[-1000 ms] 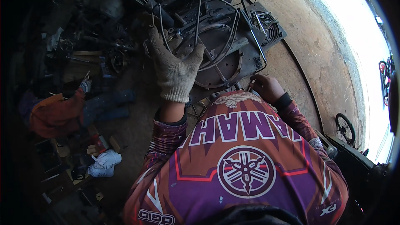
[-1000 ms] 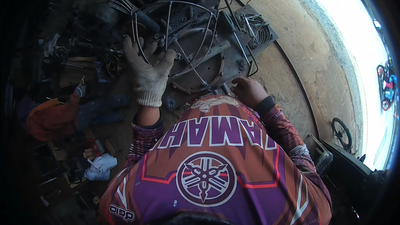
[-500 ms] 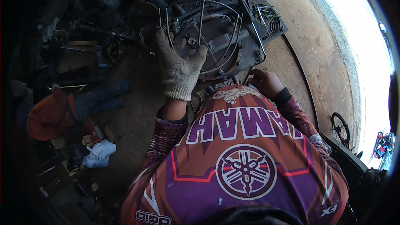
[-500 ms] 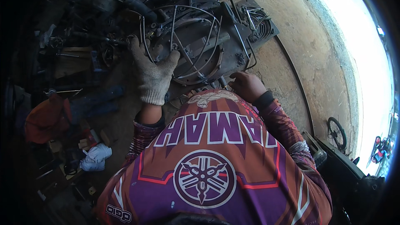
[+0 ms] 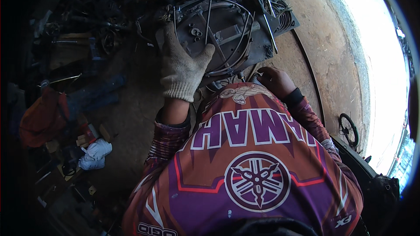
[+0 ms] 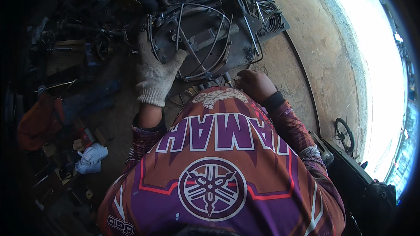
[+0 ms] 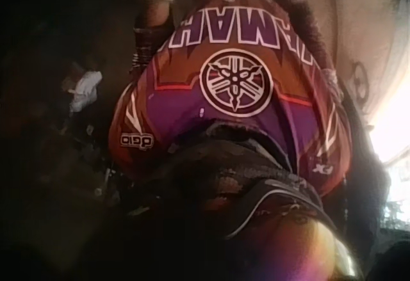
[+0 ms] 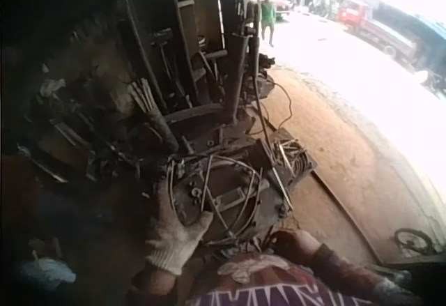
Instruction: The person holds a curved metal frame and measures its dimensions using a tape measure.
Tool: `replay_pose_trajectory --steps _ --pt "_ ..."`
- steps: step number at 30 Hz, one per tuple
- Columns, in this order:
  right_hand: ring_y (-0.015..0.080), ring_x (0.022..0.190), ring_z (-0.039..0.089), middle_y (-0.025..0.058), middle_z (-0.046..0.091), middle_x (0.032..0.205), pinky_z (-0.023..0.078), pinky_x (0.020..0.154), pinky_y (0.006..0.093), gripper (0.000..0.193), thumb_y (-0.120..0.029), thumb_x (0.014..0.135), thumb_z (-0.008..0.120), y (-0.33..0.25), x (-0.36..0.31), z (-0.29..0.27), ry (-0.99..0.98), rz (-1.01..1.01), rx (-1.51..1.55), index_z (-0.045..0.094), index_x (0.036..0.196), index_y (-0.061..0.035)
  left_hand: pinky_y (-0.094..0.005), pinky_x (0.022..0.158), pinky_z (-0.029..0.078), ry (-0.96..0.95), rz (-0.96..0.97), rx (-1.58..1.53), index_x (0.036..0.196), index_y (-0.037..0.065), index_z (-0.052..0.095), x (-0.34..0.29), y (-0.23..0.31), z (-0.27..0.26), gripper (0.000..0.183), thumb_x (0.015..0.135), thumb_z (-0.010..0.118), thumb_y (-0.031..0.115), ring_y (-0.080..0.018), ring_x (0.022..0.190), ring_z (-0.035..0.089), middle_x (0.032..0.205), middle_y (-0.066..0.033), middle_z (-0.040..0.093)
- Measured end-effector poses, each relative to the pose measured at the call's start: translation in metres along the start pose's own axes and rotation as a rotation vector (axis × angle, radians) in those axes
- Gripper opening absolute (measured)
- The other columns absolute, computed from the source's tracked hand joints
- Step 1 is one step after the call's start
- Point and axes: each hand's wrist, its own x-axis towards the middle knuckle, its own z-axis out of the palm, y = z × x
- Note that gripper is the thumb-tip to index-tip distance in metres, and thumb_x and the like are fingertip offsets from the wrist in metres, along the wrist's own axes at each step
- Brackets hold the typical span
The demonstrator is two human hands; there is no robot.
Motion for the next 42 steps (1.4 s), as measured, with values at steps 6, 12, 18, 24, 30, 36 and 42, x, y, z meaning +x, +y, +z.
replay_pose_trajectory --steps 6,12,18,24,30,36,42 --pt "0.0348 0.086 0.069 0.0188 0.07 0.092 0.054 0.076 0.0409 0.032 -0.027 0.089 0.068 -0.003 0.003 0.001 0.012 0.01 -0.029 0.068 0.107 -0.0007 -0.0473 0.102 0.048 0.012 0.101 0.06 0.152 0.009 0.023 -0.002 -0.013 0.002 0.104 0.074 0.084 0.042 -0.0449 0.126 0.053 0.143 -0.0293 0.045" --pt "0.0333 0.083 0.07 0.0178 0.07 0.087 0.054 0.074 0.0403 0.031 -0.027 0.088 0.069 -0.008 0.01 -0.001 -0.003 0.022 0.011 0.068 0.107 -0.0018 -0.0466 0.101 0.049 -0.049 0.048 0.065 0.151 0.005 0.024 -0.006 -0.013 -0.01 0.108 0.074 0.081 0.055 -0.0436 0.128 0.051 0.144 -0.029 0.044" --pt "0.03 0.076 0.068 0.0159 0.067 0.082 0.053 0.07 0.0377 0.029 -0.024 0.089 0.069 -0.024 0.019 -0.017 0.123 0.03 -0.05 0.068 0.109 -0.0024 -0.0403 0.092 0.054 -0.018 0.008 -0.339 0.146 0.001 0.035 -0.008 -0.035 -0.011 0.092 0.081 0.079 0.048 -0.0331 0.115 0.062 0.131 -0.0242 0.057" --pt "0.024 0.073 0.067 0.0135 0.067 0.082 0.052 0.068 0.035 0.026 -0.018 0.088 0.071 -0.025 0.022 -0.024 0.202 -0.045 -0.02 0.068 0.109 -0.002 -0.034 0.09 0.052 0.115 -0.017 -0.063 0.134 0.001 0.054 0.07 -0.087 -0.033 0.056 0.089 0.073 0.027 -0.0231 0.108 0.065 0.12 -0.0161 0.065" --pt "0.0232 0.073 0.067 0.0123 0.066 0.08 0.052 0.068 0.0346 0.025 -0.017 0.088 0.071 -0.044 0.026 -0.02 0.145 -0.03 -0.05 0.068 0.108 -0.0026 -0.0407 0.101 0.047 -0.193 0.036 0.328 0.133 0.007 0.058 0.166 -0.146 0.003 0.062 0.084 0.071 0.044 -0.0333 0.119 0.06 0.131 -0.0176 0.062" --pt "0.0234 0.072 0.066 0.0122 0.066 0.079 0.051 0.067 0.0352 0.025 -0.017 0.088 0.071 -0.033 0.013 -0.017 0.231 -0.042 -0.062 0.068 0.108 -0.0031 -0.0408 0.102 0.046 -0.331 -0.159 0.399 0.126 0.008 0.064 0.191 -0.163 0.027 0.057 0.083 0.071 0.045 -0.0354 0.121 0.058 0.127 -0.0172 0.064" --pt "0.0236 0.071 0.065 0.013 0.066 0.081 0.051 0.067 0.0353 0.025 -0.018 0.088 0.071 -0.036 0.006 -0.017 0.243 0.0 0.013 0.068 0.108 -0.002 -0.0383 0.096 0.049 0.077 -0.09 0.003 0.122 0.0 0.063 0.164 -0.147 -0.002 0.051 0.085 0.07 0.034 -0.0293 0.11 0.065 0.118 -0.017 0.068"
